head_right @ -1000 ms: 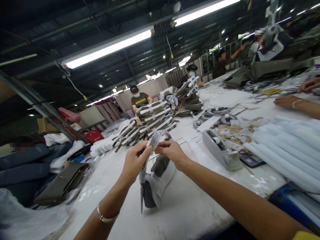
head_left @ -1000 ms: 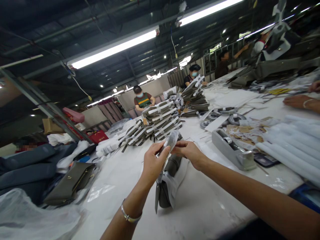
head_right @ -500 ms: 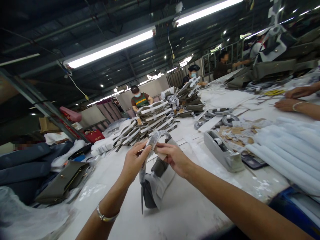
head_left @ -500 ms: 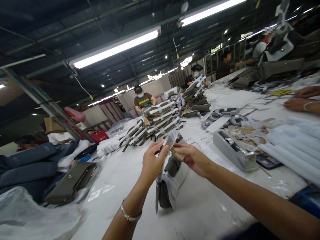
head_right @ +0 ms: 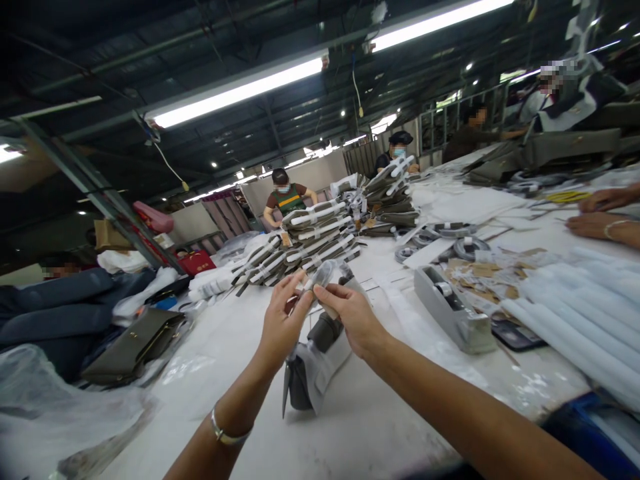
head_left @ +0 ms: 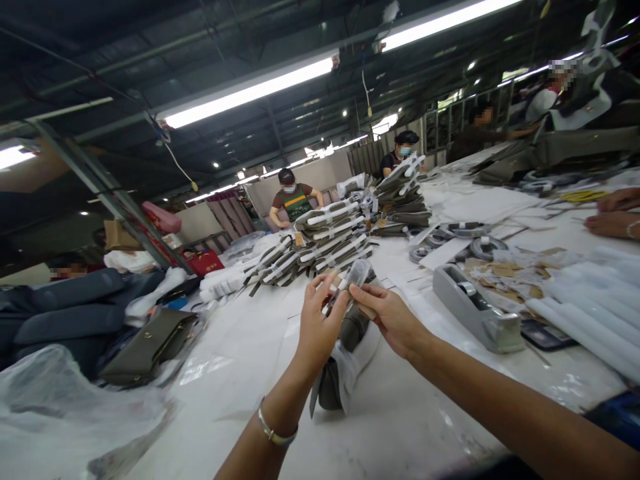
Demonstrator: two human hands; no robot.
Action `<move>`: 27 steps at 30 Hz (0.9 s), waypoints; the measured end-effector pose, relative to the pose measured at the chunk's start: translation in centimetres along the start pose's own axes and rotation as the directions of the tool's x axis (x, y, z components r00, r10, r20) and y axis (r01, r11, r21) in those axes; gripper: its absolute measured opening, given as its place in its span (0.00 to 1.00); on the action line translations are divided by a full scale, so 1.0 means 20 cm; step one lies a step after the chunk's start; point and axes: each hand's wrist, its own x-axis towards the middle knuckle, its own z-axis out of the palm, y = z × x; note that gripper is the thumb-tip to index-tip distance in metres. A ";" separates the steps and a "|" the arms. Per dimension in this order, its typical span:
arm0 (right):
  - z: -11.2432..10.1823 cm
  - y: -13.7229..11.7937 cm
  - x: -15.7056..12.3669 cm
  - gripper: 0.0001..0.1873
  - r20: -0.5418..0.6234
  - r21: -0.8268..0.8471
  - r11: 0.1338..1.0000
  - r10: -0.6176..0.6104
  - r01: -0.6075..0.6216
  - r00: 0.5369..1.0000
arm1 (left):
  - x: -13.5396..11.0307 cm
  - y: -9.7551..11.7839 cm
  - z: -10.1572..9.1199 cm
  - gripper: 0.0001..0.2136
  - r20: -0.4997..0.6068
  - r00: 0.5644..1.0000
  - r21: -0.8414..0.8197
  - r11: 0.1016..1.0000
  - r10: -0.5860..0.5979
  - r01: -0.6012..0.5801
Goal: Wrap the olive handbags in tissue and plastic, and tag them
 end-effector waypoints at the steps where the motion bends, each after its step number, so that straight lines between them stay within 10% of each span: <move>1: 0.00 0.00 0.00 0.19 -0.006 -0.010 1.000 0.005 -0.005 1.000 | 0.00 -0.01 0.01 0.28 -0.012 0.996 -0.093 0.992 -0.083 0.082; 4: 0.00 -0.01 0.01 0.19 -0.015 -0.043 0.999 0.008 -0.008 1.000 | 0.02 -0.01 0.02 0.47 0.057 0.952 -0.356 0.885 -0.301 0.302; 7: -0.01 -0.04 0.01 0.18 -0.007 -0.069 0.997 0.015 -0.015 1.000 | 0.03 0.02 0.01 0.44 0.183 0.920 -0.478 0.787 -0.346 0.391; 12: -0.05 -0.06 0.00 0.14 0.033 0.084 0.992 0.095 -0.097 0.995 | 0.02 0.04 -0.01 0.17 0.151 0.962 -0.460 0.845 -0.227 0.272; 18: -0.04 -0.02 -0.04 0.18 0.164 0.066 0.998 -0.011 0.000 0.986 | 0.01 0.03 -0.01 0.14 0.023 0.985 -0.324 0.931 -0.171 0.169; 27: 0.03 0.05 -0.04 0.16 0.003 0.045 0.988 -0.147 0.147 0.989 | -0.03 0.04 0.01 0.12 -0.015 0.999 -0.152 0.988 -0.040 0.037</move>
